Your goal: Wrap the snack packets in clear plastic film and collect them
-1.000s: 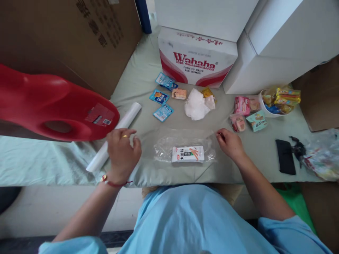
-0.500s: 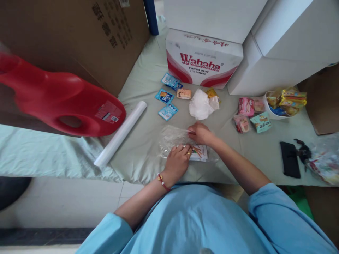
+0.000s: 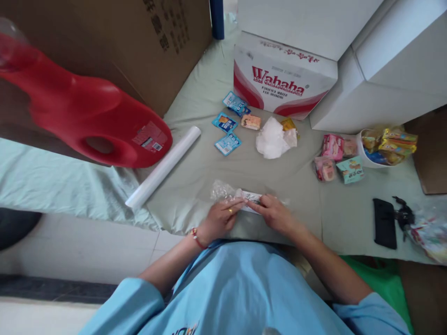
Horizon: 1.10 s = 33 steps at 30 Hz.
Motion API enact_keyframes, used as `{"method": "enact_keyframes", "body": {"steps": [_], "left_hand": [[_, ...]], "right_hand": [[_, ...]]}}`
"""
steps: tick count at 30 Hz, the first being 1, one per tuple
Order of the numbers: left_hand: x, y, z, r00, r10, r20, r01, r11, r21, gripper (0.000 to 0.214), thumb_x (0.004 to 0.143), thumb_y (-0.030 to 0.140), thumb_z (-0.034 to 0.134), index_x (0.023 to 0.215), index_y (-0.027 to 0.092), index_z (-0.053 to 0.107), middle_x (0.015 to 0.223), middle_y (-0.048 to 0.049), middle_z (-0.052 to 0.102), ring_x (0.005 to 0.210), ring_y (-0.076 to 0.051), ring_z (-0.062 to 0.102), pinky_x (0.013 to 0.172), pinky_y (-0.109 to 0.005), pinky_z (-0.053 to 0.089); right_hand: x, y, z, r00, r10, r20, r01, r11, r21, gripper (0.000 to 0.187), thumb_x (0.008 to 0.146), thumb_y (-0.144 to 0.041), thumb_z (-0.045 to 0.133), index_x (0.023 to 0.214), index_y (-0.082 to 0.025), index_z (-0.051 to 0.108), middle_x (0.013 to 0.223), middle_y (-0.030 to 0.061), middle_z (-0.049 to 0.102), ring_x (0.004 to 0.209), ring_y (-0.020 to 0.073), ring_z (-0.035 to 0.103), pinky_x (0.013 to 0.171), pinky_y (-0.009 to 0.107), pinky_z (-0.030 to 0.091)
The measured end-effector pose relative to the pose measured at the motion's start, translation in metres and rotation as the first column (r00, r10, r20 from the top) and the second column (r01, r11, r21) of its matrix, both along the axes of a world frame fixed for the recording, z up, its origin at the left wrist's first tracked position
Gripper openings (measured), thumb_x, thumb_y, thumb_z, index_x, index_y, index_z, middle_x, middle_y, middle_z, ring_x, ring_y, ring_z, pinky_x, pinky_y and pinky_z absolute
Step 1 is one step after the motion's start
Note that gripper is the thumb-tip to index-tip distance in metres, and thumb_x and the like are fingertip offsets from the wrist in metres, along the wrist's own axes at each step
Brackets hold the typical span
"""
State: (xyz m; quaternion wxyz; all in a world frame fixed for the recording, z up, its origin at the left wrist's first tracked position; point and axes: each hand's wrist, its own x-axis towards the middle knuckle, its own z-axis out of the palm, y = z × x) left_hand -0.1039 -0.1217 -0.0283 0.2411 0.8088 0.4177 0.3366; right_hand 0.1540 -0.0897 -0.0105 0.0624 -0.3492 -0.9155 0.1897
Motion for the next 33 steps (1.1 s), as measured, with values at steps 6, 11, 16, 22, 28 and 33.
{"method": "enact_keyframes", "body": {"steps": [6, 11, 16, 22, 28, 33], "left_hand": [[-0.049, 0.014, 0.017, 0.651, 0.729, 0.21, -0.668, 0.682, -0.297, 0.025, 0.091, 0.022, 0.043, 0.091, 0.022, 0.069, 0.095, -0.0057, 0.073, 0.095, -0.023, 0.071, 0.085, -0.04, 0.06], [-0.042, 0.046, 0.019, 0.777, 0.603, -0.182, -0.629, 0.729, -0.27, 0.035, 0.094, 0.045, 0.057, 0.112, 0.017, 0.068, 0.14, -0.018, 0.06, 0.142, -0.037, 0.048, 0.12, -0.059, 0.039], [-0.026, 0.033, 0.039, 0.904, 0.365, -0.223, -0.425, 0.821, -0.381, 0.018, 0.084, 0.037, 0.07, 0.085, 0.019, 0.065, 0.109, -0.0098, 0.07, 0.11, -0.03, 0.065, 0.099, -0.047, 0.054], [0.015, 0.016, 0.062, 0.939, 0.342, -0.034, -0.322, 0.84, -0.436, 0.012, 0.092, 0.027, 0.06, 0.082, 0.021, 0.06, 0.081, -0.0008, 0.065, 0.075, -0.017, 0.063, 0.069, -0.03, 0.051], [0.069, 0.006, 0.039, 0.97, 0.128, -0.206, -0.155, 0.981, -0.12, 0.023, 0.1, 0.026, 0.055, 0.117, 0.019, 0.069, 0.121, -0.0131, 0.071, 0.114, -0.028, 0.065, 0.101, -0.046, 0.054], [0.067, -0.011, 0.023, 0.912, 0.098, -0.397, -0.091, 0.995, 0.038, 0.036, 0.102, 0.028, 0.053, 0.135, 0.019, 0.063, 0.136, -0.0162, 0.067, 0.124, -0.031, 0.062, 0.099, -0.047, 0.054]], "right_hand": [[-0.011, -0.009, 0.007, 0.992, -0.017, 0.128, 0.009, 0.998, 0.063, 0.06, 0.103, -0.01, 0.05, 0.157, -0.037, 0.053, 0.099, 0.0089, 0.059, 0.092, 0.0245, 0.049, 0.081, 0.035, 0.044], [-0.014, -0.013, 0.017, 0.987, -0.021, 0.159, 0.019, 1.0, 0.011, 0.058, 0.104, -0.014, 0.051, 0.159, -0.033, 0.052, 0.106, 0.0116, 0.061, 0.098, 0.0269, 0.05, 0.086, 0.038, 0.046], [-0.013, -0.015, 0.024, 0.988, -0.039, 0.147, 0.038, 0.999, 0.007, 0.056, 0.106, -0.021, 0.053, 0.16, -0.035, 0.049, 0.115, 0.0125, 0.063, 0.103, 0.0278, 0.051, 0.091, 0.04, 0.046], [-0.016, -0.013, 0.022, 0.992, -0.033, 0.123, 0.033, 0.999, 0.004, 0.049, 0.106, -0.024, 0.055, 0.155, -0.033, 0.056, 0.111, 0.0103, 0.063, 0.102, 0.0266, 0.05, 0.091, 0.04, 0.047], [-0.009, -0.027, 0.014, 0.997, -0.073, 0.01, 0.072, 0.997, 0.028, 0.024, 0.102, -0.021, 0.059, 0.121, -0.018, 0.074, 0.134, 0.0163, 0.062, 0.118, 0.0293, 0.05, 0.106, 0.048, 0.046], [0.028, -0.053, 0.019, 0.982, -0.1, -0.159, 0.075, 0.985, -0.155, 0.031, 0.097, -0.012, 0.054, 0.121, -0.02, 0.072, 0.115, 0.0123, 0.07, 0.105, 0.0264, 0.057, 0.096, 0.044, 0.051]]}}
